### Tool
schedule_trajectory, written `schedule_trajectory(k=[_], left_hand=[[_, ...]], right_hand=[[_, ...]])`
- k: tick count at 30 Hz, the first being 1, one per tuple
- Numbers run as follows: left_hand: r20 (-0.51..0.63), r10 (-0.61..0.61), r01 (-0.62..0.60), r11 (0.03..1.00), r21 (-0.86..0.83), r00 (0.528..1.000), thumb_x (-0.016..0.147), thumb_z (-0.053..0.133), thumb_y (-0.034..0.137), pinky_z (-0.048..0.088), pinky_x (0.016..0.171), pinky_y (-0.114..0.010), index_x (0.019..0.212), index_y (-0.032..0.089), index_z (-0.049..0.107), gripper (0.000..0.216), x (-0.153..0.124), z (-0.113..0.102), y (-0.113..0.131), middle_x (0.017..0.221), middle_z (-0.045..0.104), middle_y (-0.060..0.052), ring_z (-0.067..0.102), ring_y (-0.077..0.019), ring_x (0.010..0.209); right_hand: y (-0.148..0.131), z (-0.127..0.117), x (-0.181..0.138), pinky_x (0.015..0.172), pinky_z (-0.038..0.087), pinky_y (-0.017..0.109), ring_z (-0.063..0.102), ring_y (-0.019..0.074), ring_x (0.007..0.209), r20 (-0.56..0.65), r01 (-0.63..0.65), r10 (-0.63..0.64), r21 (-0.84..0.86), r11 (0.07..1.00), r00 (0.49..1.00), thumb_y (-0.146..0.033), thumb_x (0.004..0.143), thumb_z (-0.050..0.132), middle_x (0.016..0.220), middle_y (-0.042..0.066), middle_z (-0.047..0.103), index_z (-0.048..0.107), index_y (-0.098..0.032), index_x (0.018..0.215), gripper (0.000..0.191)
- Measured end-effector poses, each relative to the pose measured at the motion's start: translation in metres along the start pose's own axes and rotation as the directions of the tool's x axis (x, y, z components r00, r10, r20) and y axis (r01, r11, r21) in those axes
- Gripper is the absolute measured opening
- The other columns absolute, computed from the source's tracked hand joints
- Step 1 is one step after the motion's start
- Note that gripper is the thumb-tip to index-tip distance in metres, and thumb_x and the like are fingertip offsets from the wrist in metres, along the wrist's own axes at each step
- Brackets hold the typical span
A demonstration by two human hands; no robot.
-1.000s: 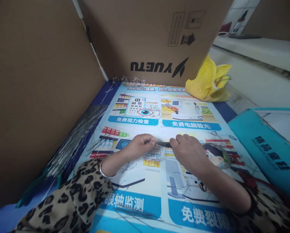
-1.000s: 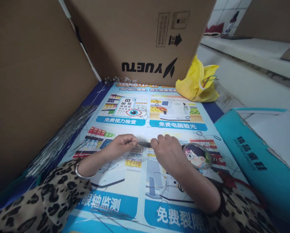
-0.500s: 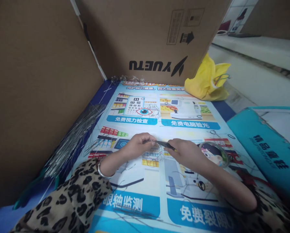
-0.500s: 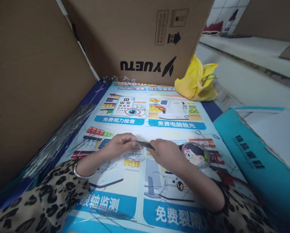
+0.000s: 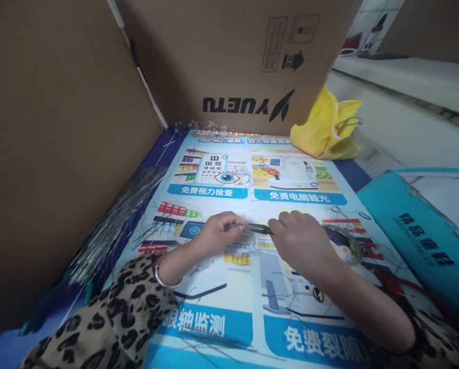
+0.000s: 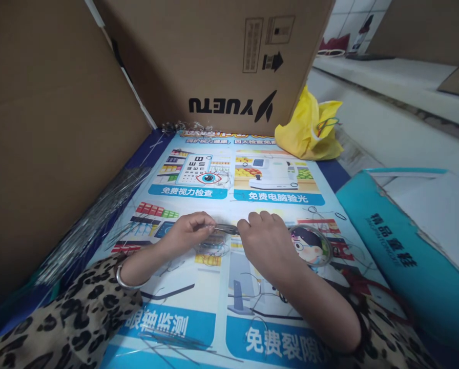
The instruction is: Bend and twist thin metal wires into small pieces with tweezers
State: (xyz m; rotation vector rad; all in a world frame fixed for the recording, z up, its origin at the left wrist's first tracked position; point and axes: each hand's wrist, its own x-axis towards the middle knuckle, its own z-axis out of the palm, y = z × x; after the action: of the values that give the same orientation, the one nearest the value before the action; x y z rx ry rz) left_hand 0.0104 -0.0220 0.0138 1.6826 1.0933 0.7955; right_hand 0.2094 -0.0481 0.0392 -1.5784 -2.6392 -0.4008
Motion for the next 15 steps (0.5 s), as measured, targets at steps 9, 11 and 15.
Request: schedule_trajectory(k=[9, 11, 15], left_hand=[[-0.063, 0.002, 0.0, 1.0, 0.027, 0.998, 0.076, 0.053, 0.026, 0.04, 0.066, -0.021, 0.076, 0.015, 0.06, 0.013, -0.004, 0.004, -0.001, 0.077, 0.059, -0.003, 0.052, -0.0118, 0.071], [-0.076, -0.006, 0.007, 1.0, 0.007, 0.997, 0.076, 0.054, 0.027, 0.04, 0.065, -0.021, 0.076, 0.015, 0.06, 0.014, -0.005, 0.005, -0.002, 0.077, 0.059, -0.002, 0.052, -0.0117, 0.07], [-0.072, -0.028, 0.026, 0.999, -0.026, 0.997, 0.076, 0.053, 0.028, 0.04, 0.064, -0.02, 0.078, 0.015, 0.06, 0.014, -0.006, 0.006, -0.002, 0.076, 0.059, -0.002, 0.051, -0.011, 0.068]], right_hand=[[-0.009, -0.009, -0.005, 0.057, 0.017, 0.032, 0.044, 0.0198, 0.066, -0.031, -0.056, 0.054, -0.097, 0.994, 0.998, -0.01, 0.076, 0.047, 0.069, 0.007, 0.053, 0.055, -0.018, 0.078, 0.011], [-0.011, -0.011, -0.005, 0.057, 0.017, 0.031, 0.045, 0.0203, 0.066, -0.02, -0.066, 0.064, -0.105, 0.992, 0.998, -0.011, 0.077, 0.046, 0.069, 0.006, 0.053, 0.054, -0.018, 0.077, 0.011], [-0.012, -0.011, -0.004, 0.057, 0.017, 0.031, 0.046, 0.0215, 0.066, 0.001, -0.069, 0.07, -0.11, 0.992, 0.998, -0.01, 0.076, 0.047, 0.069, 0.006, 0.053, 0.053, -0.019, 0.076, 0.01]])
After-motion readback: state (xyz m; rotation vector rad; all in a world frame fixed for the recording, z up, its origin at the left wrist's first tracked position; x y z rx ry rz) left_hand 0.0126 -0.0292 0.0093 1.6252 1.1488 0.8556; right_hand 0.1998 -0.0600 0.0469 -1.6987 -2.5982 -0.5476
